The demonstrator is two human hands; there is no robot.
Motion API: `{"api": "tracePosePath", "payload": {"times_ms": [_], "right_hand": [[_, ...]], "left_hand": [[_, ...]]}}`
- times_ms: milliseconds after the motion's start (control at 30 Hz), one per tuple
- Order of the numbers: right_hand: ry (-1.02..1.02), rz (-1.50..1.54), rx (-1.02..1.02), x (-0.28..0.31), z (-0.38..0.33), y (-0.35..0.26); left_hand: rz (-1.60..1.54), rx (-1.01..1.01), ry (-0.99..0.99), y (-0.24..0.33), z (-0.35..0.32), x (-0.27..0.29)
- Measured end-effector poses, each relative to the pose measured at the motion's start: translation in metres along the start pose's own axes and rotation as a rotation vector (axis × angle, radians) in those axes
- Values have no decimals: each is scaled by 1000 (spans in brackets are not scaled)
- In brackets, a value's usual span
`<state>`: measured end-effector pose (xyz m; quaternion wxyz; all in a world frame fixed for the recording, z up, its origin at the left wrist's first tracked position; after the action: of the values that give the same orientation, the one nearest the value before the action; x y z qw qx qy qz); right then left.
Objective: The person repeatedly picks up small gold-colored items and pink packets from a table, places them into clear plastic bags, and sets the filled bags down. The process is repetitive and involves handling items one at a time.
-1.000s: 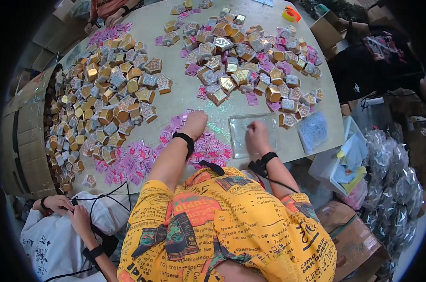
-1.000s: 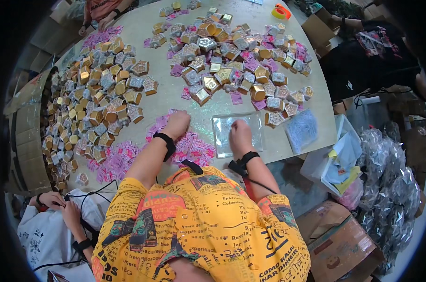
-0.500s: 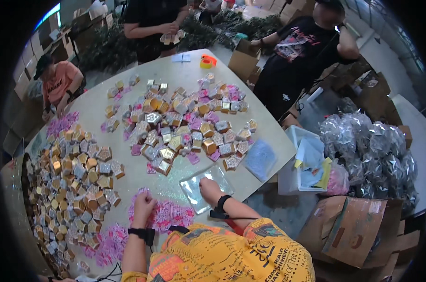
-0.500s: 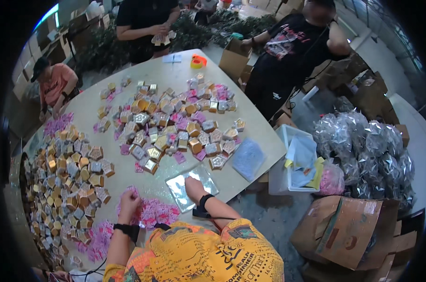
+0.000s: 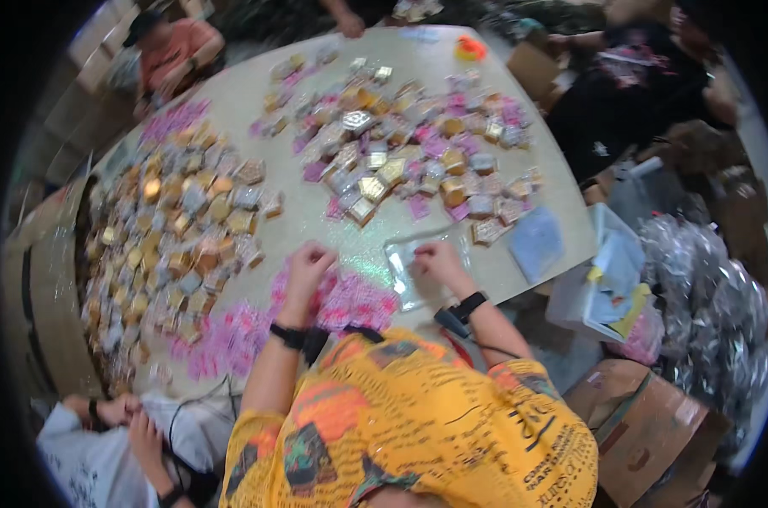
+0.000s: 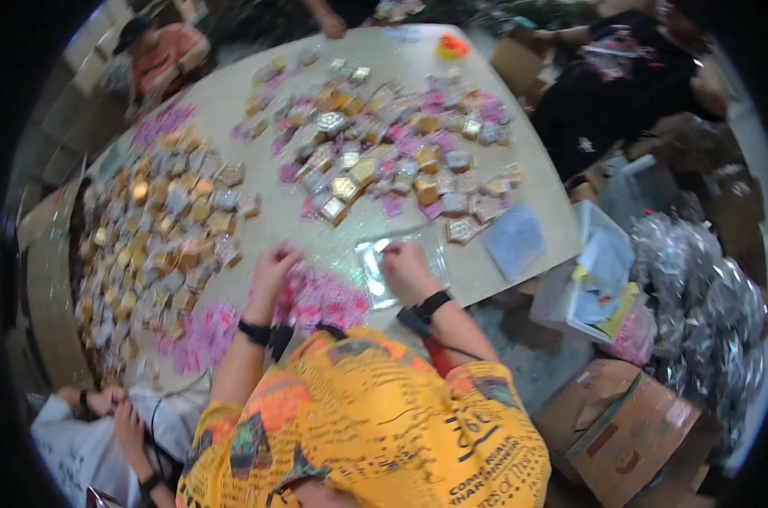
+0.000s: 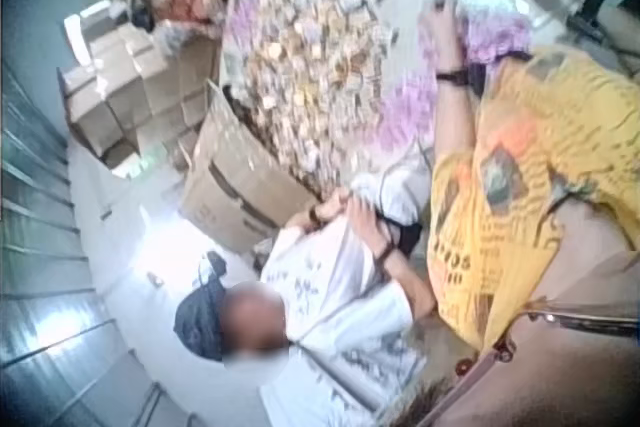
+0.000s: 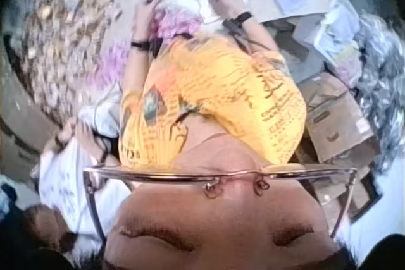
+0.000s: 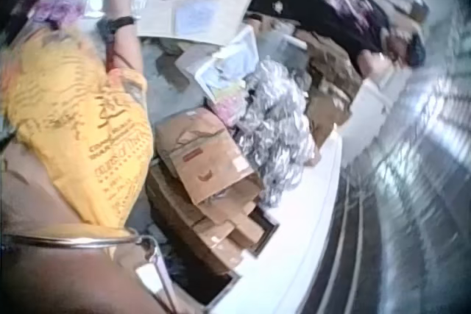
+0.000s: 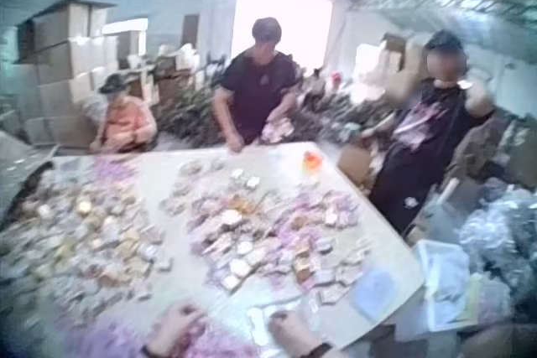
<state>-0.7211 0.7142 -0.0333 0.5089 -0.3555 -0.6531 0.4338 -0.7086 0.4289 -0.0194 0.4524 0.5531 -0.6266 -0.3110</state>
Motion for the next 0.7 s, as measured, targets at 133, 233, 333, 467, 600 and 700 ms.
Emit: {"api": "tracePosePath", "payload": {"times_ms": [133, 233, 333, 467, 600, 700], "right_hand": [[-37, 260, 23, 0, 11, -15], [-74, 387, 53, -11, 14, -46], [-105, 493, 42, -28, 17, -61], [-117, 593, -8, -48, 20, -66], [-139, 602, -6, -48, 16, -67], [-90, 399, 65, -33, 11, -51]], "left_hand": [[-89, -19, -100, 28, -14, -15], [-70, 82, -132, 34, -15, -24], [-134, -22, -161, 41, -17, -27], [-136, -45, -131, 46, -20, -25], [-126, -49, -104, 46, -24, -21], [-169, -28, -98, 40, -24, -20]]}}
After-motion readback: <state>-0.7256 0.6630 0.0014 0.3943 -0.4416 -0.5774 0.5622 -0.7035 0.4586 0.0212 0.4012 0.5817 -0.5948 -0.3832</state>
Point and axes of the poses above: each hand's wrist, its own z-axis towards the middle knuckle, its own x-axis out of the back of the hand, y = z × x, the point moved 4 cm from there along z, towards the middle knuckle, and after that the axes turned 15 degrees about x, right-handed, at the moved point
